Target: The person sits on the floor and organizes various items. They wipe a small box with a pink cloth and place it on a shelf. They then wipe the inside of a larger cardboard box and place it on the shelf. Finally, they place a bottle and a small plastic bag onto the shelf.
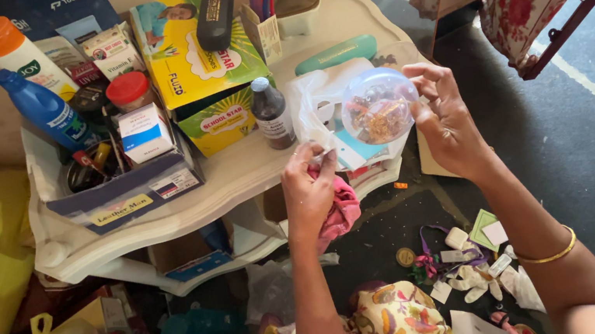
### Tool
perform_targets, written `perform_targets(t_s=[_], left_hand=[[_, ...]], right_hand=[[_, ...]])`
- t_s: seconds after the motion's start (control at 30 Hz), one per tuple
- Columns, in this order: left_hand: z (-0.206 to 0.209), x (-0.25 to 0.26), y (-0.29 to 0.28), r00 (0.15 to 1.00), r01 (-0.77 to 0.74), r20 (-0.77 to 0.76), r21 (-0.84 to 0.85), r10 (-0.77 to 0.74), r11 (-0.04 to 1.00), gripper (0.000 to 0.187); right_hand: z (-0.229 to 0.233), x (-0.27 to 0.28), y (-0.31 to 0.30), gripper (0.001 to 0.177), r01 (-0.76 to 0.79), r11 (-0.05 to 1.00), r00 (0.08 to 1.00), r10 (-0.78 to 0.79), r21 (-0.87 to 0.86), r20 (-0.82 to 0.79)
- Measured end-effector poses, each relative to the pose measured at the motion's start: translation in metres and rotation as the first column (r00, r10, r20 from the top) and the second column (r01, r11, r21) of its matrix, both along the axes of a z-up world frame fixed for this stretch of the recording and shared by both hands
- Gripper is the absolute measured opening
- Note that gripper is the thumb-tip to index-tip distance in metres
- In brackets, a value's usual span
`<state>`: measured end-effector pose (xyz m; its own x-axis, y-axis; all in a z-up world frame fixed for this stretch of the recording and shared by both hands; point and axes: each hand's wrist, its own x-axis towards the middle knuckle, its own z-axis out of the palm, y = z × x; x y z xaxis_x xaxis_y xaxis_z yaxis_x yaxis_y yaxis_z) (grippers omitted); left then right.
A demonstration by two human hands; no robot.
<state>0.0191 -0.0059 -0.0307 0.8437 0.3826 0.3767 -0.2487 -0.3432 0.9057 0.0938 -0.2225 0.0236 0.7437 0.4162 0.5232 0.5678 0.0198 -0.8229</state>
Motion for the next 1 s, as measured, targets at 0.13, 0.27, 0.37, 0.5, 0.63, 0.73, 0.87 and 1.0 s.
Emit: perform_targets(t_s=[0.13, 0.27, 0.37, 0.5, 0.63, 0.73, 0.87, 1.0], left_hand=[[0.001, 0.002, 0.003, 0.993, 0.109, 0.072, -0.179, -0.097, 0.978, 0.012], [0.004, 0.001, 0.003, 0.973, 0.229, 0.12, -0.37, -0.198, 0.9, 0.012], [0.006, 0.0, 0.004, 0.969, 0.246, 0.128, -0.403, -0.212, 0.882, 0.013], [0.005, 0.001, 0.005, 0.962, 0.271, 0.162, -0.495, -0.218, 0.826, 0.016], [-0.001, 0.004, 0.004, 0.97, 0.24, 0.156, -0.46, -0.188, 0.855, 0.012], [-0.003, 0.005, 0.004, 0.964, 0.261, 0.169, -0.487, -0.204, 0.833, 0.01], [0.0, 0.001, 0.009, 0.963, 0.266, 0.177, -0.499, -0.203, 0.825, 0.014], [0.002, -0.003, 0.013, 0.975, 0.219, 0.137, -0.494, -0.174, 0.841, 0.017]], right_hand=[[-0.001, 0.0, 0.0, 0.043, 0.014, 1.0, 0.999, -0.014, -0.012, 0.046], [-0.004, 0.001, 0.003, 0.041, 0.021, 1.0, 0.998, -0.02, -0.017, 0.059], [-0.003, 0.001, 0.005, 0.04, 0.074, 0.994, 0.996, -0.07, -0.075, 0.063], [-0.003, 0.004, 0.013, 0.036, 0.095, 0.96, 0.994, -0.106, -0.265, -0.03], [-0.014, 0.02, 0.031, 0.037, -0.013, 0.9, 0.981, -0.072, -0.436, -0.178], [-0.03, 0.044, 0.059, 0.037, -0.016, 0.946, 0.927, -0.107, -0.325, -0.358], [-0.06, 0.072, 0.096, 0.038, 0.174, 0.929, 0.95, -0.246, -0.326, -0.193], [-0.076, 0.074, 0.103, 0.021, 0.525, 0.616, 0.845, -0.298, -0.587, 0.444]])
